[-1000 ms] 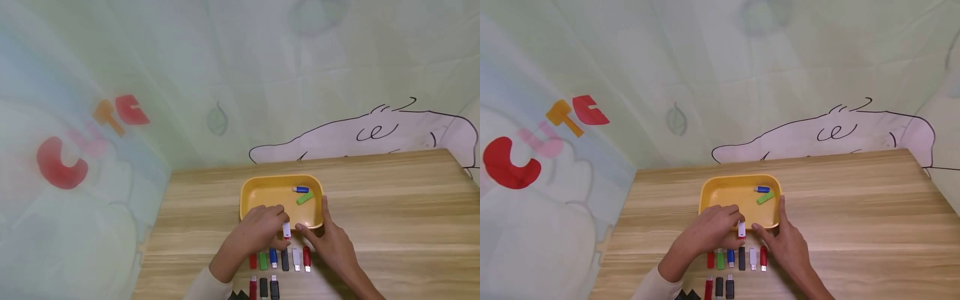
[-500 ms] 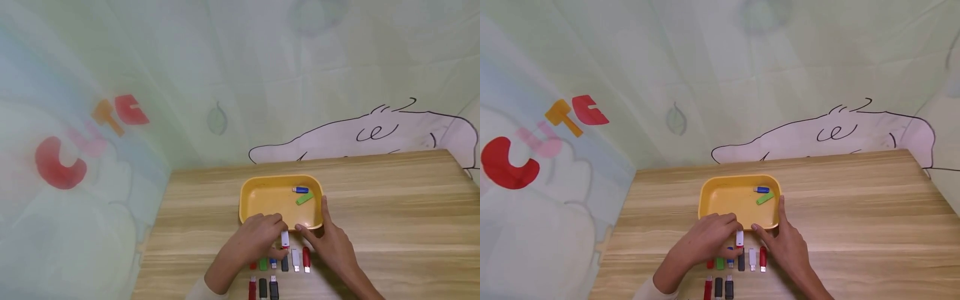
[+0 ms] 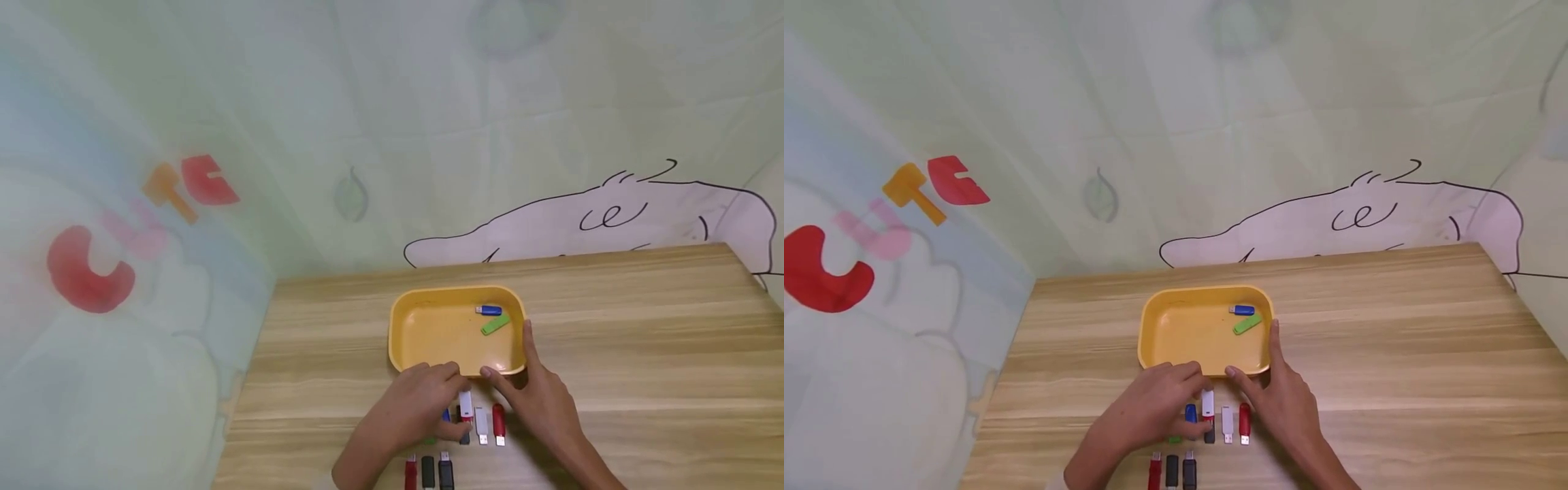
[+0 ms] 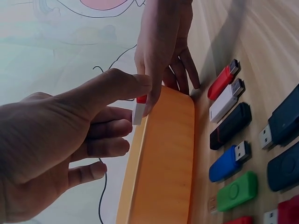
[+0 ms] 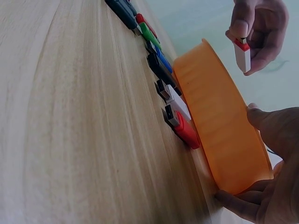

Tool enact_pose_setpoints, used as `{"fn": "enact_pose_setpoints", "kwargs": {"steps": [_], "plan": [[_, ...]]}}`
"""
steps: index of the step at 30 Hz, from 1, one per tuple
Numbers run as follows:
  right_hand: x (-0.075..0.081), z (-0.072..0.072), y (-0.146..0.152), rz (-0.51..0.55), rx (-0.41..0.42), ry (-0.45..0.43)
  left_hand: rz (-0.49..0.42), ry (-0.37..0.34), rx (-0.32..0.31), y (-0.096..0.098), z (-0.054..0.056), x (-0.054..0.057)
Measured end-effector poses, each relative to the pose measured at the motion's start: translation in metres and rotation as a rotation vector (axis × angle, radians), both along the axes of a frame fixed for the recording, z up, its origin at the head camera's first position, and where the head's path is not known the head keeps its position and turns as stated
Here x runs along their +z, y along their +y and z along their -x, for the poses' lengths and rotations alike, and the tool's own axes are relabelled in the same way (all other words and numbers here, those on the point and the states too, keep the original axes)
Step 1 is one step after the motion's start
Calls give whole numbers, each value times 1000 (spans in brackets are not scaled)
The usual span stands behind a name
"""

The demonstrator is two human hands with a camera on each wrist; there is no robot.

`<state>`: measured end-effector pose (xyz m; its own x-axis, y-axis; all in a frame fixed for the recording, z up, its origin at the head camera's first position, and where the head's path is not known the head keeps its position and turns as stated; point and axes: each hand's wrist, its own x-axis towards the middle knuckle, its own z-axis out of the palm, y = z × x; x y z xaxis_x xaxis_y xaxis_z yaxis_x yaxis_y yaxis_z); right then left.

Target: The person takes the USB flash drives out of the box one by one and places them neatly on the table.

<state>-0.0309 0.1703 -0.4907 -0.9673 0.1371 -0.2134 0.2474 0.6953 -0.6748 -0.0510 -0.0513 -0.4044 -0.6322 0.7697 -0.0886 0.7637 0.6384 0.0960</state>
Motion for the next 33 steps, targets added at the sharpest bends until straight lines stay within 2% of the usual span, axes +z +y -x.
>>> {"fn": "enact_pose_setpoints", "kwargs": {"steps": [7, 13, 17, 24, 27, 30, 33], "plan": [[0, -1, 0, -5, 3, 7, -7, -86, 32, -1, -8, -2], [-1, -2, -1, -3, 1, 11, -26, -176, 58, -3, -14, -7], [-1, -2, -1, -4, 1, 13, -68, -180, 64, -5, -18, -12], [1, -1, 1, -8, 2, 5, -155, -72, 35, -12, -28, -22], [1, -1, 0, -7, 0, 8, -152, -69, 37, -13, -32, -25], [1, -1, 0, -5, -2, 8, -136, -110, 55, -14, -34, -29], [1, -1, 0, 1, -2, 10, -115, -203, 97, -14, -38, -30]]}}
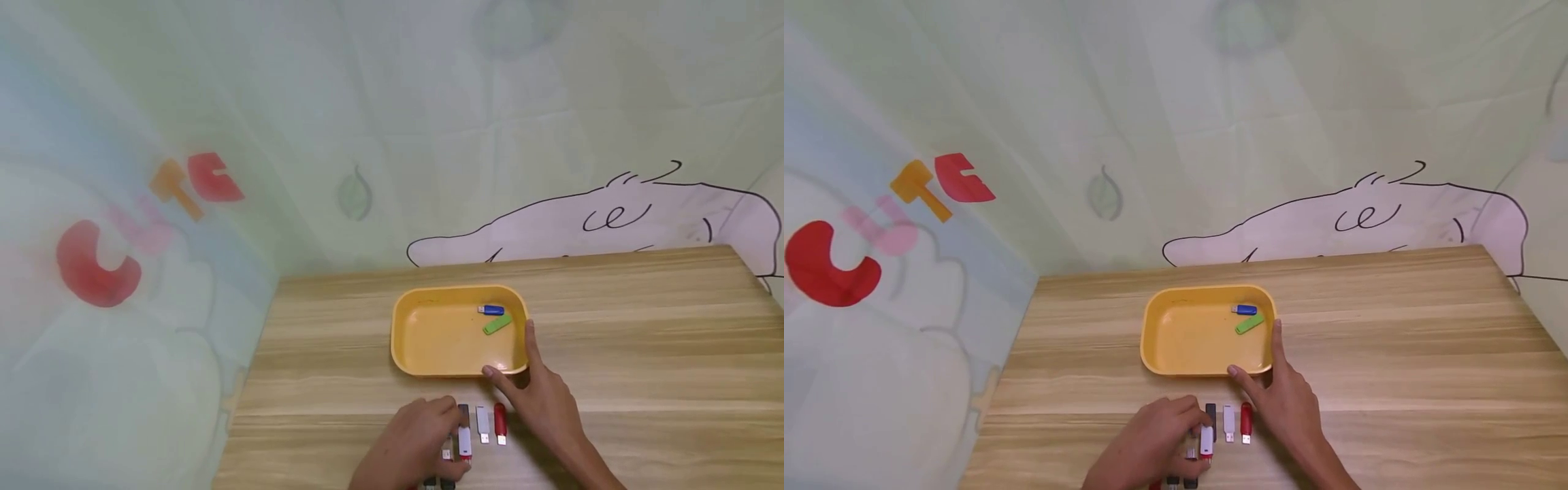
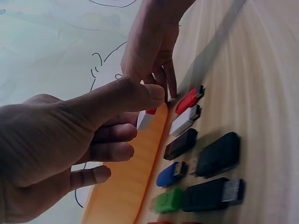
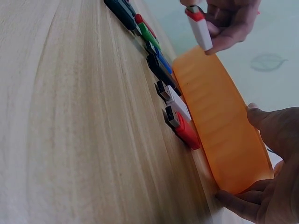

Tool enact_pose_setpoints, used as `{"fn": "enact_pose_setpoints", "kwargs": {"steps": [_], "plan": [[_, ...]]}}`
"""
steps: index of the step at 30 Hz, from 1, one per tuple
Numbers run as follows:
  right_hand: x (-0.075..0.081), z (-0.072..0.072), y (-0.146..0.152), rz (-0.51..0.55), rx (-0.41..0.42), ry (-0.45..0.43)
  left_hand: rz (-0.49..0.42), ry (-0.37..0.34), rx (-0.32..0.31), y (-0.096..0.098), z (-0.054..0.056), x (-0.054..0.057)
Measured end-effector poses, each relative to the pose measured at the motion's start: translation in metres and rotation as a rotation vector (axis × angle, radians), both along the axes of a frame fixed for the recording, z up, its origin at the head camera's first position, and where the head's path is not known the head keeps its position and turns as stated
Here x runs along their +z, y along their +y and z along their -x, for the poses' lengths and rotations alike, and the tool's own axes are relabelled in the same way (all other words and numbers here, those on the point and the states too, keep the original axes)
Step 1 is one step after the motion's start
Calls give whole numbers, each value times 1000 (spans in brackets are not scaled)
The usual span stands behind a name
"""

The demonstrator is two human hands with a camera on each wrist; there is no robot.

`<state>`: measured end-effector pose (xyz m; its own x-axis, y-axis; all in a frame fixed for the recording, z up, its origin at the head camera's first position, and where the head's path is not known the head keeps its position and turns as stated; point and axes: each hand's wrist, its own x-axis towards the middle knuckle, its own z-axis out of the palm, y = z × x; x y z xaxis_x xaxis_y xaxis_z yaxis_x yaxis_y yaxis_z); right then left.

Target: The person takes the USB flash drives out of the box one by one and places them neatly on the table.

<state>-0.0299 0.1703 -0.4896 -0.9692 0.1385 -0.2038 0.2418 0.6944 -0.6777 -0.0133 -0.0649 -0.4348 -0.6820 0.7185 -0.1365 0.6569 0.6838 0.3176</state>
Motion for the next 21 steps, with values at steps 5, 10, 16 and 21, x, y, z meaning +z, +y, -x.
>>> {"fn": "enact_pose_setpoints", "kwargs": {"steps": [5, 10, 16, 21], "plan": [[0, 0, 0, 6, 1, 2, 28, -37, -3, -1, -7, -5], [-1, 0, -1, 3, 1, -1, 55, -128, 11, 0, -12, -10], [-1, 0, -1, 4, 4, 4, 69, -233, 53, 2, -14, -13], [-2, -1, -1, 2, 8, 25, 58, -246, 46, 2, -15, -16]]}}
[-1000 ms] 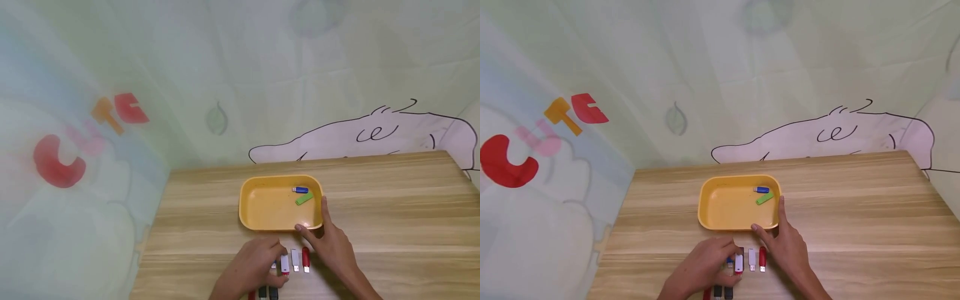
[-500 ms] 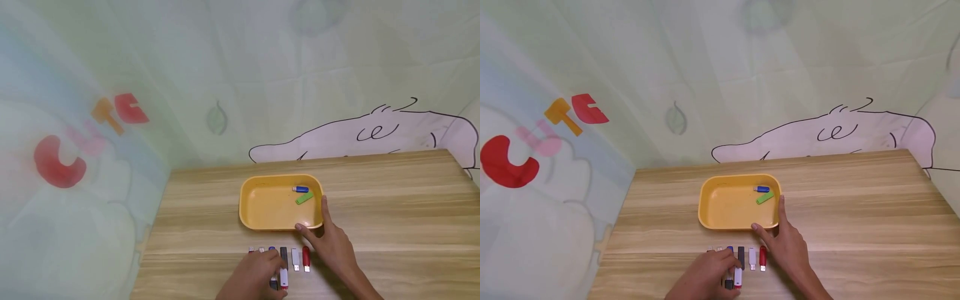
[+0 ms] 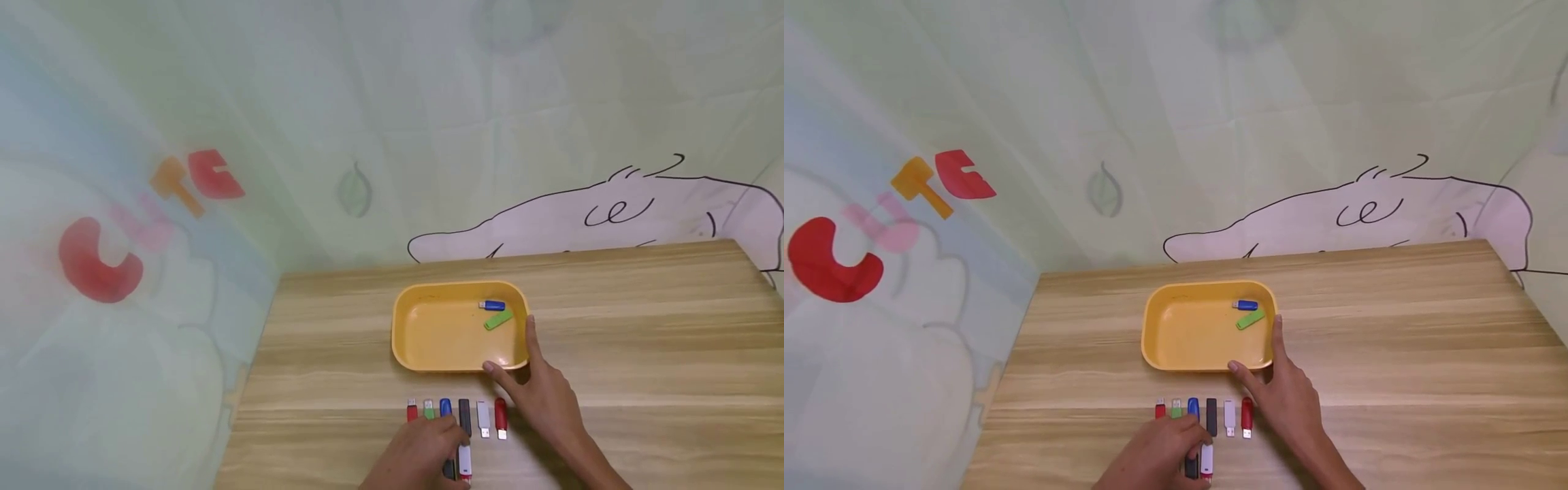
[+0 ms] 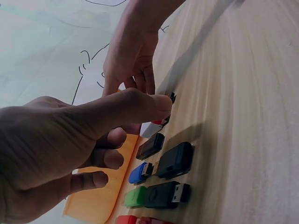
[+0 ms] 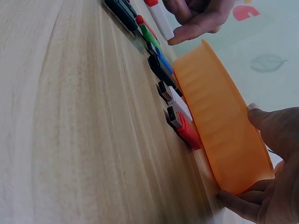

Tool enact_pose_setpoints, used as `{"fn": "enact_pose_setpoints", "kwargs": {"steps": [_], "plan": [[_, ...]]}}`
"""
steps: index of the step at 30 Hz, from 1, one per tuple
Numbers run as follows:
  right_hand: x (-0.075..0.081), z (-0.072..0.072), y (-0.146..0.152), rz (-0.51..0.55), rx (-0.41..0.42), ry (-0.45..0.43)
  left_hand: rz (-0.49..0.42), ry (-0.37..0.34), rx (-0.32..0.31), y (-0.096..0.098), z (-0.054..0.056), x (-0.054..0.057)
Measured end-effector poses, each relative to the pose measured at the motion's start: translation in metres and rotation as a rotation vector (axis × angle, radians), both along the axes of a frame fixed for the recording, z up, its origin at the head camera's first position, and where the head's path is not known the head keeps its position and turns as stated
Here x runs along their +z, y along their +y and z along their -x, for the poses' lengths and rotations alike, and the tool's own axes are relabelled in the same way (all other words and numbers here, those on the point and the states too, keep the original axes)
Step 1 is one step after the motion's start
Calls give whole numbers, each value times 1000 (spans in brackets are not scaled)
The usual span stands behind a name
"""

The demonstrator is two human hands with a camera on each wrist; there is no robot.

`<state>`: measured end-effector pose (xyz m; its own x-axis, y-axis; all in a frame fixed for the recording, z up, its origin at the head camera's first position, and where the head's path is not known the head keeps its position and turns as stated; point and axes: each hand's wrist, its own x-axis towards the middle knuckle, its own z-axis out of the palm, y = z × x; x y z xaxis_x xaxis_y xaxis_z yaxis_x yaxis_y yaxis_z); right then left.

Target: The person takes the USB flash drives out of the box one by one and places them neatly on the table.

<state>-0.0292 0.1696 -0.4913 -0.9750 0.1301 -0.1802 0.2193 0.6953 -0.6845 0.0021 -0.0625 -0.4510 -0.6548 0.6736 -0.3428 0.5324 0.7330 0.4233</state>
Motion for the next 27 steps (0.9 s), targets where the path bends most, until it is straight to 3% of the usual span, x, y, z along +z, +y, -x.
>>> {"fn": "enact_pose_setpoints", "kwargs": {"steps": [8, 27], "plan": [[0, 0, 0, 13, 0, -6, 59, -93, 21, 7, 2, -5], [-1, 1, 0, 7, -8, -18, 57, -36, -16, 4, -1, -14]]}}
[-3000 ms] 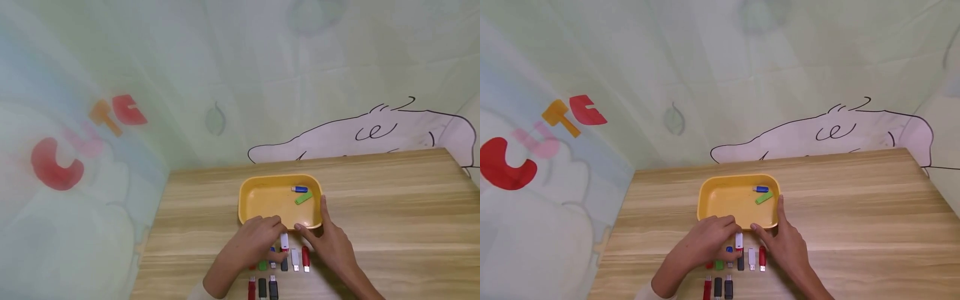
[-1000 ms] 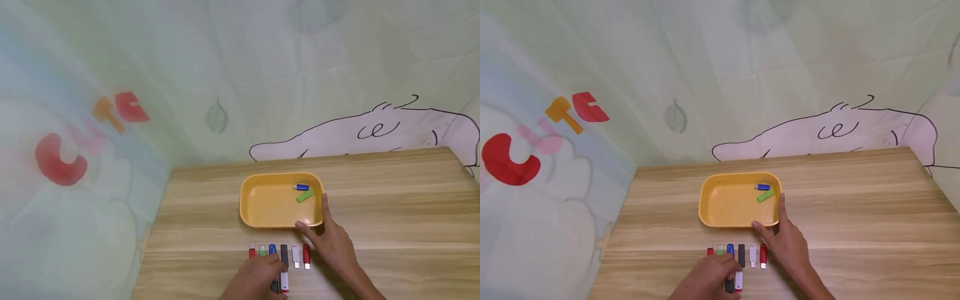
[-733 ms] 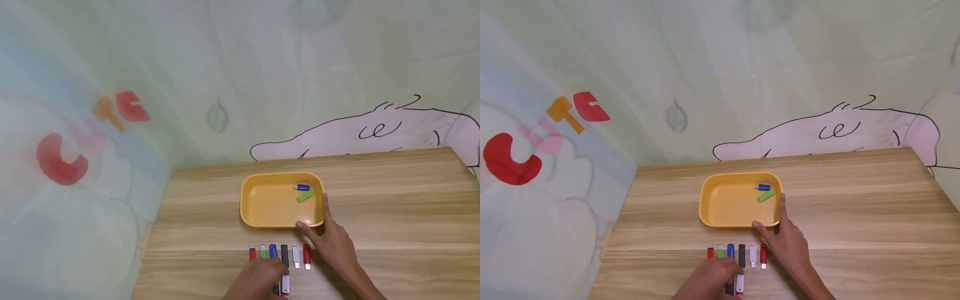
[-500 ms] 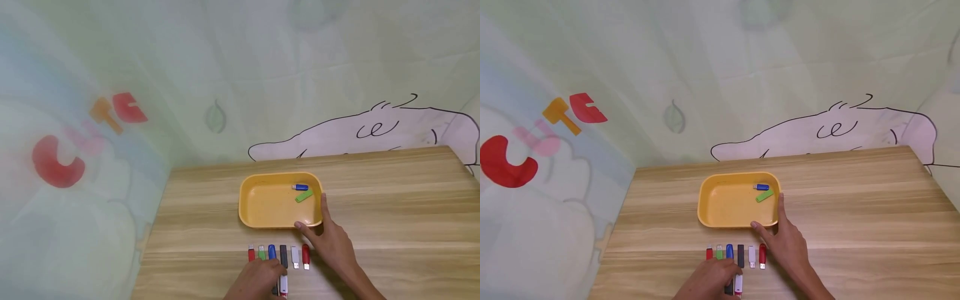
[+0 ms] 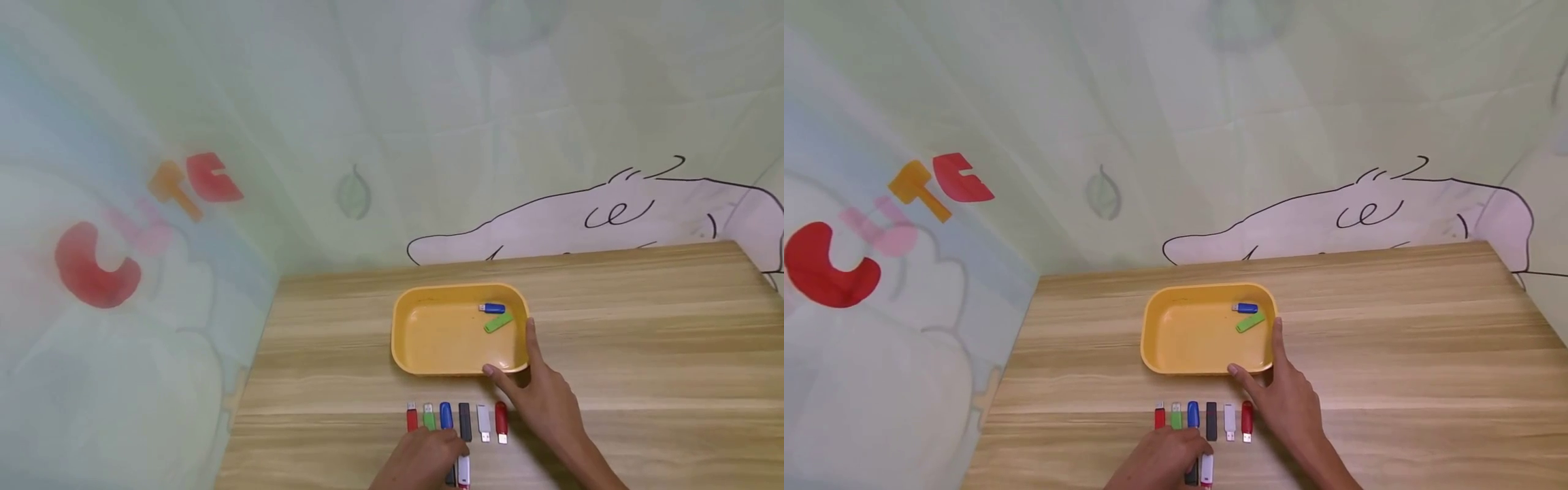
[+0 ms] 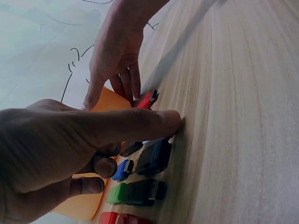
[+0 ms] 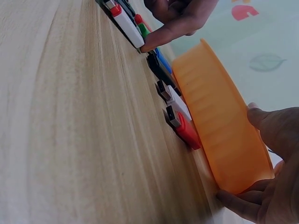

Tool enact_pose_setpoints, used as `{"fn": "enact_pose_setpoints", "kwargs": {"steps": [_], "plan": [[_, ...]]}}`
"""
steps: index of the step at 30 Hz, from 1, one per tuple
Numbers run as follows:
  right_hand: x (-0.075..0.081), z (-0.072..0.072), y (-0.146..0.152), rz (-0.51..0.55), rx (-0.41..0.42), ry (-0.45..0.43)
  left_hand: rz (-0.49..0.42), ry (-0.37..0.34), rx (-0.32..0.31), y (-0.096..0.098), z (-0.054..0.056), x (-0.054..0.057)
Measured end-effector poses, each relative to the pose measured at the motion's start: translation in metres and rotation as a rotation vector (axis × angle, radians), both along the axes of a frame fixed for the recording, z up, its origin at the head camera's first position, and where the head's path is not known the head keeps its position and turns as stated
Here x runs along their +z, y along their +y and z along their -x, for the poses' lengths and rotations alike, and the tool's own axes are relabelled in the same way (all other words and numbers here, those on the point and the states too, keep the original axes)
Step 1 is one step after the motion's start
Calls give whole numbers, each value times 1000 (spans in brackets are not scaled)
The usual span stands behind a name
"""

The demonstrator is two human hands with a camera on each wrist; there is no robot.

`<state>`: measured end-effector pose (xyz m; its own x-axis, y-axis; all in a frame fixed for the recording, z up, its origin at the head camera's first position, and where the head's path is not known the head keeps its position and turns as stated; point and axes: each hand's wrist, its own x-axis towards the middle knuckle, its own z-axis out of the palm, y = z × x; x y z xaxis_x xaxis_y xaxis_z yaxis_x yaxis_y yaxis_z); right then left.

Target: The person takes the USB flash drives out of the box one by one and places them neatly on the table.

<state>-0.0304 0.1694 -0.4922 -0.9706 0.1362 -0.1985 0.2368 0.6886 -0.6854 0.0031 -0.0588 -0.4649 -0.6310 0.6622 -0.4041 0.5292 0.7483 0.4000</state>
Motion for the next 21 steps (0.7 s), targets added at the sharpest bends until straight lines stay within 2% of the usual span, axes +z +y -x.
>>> {"fn": "enact_pose_setpoints", "kwargs": {"steps": [4, 13, 21], "plan": [[1, 1, 0, 3, 2, -2, 4, -5, 19, 1, 0, -2], [0, 0, 0, -2, 2, -6, 16, -63, 94, 3, 0, -3], [1, 0, 0, -3, 3, -5, 12, -42, 86, 3, -1, -2]]}}
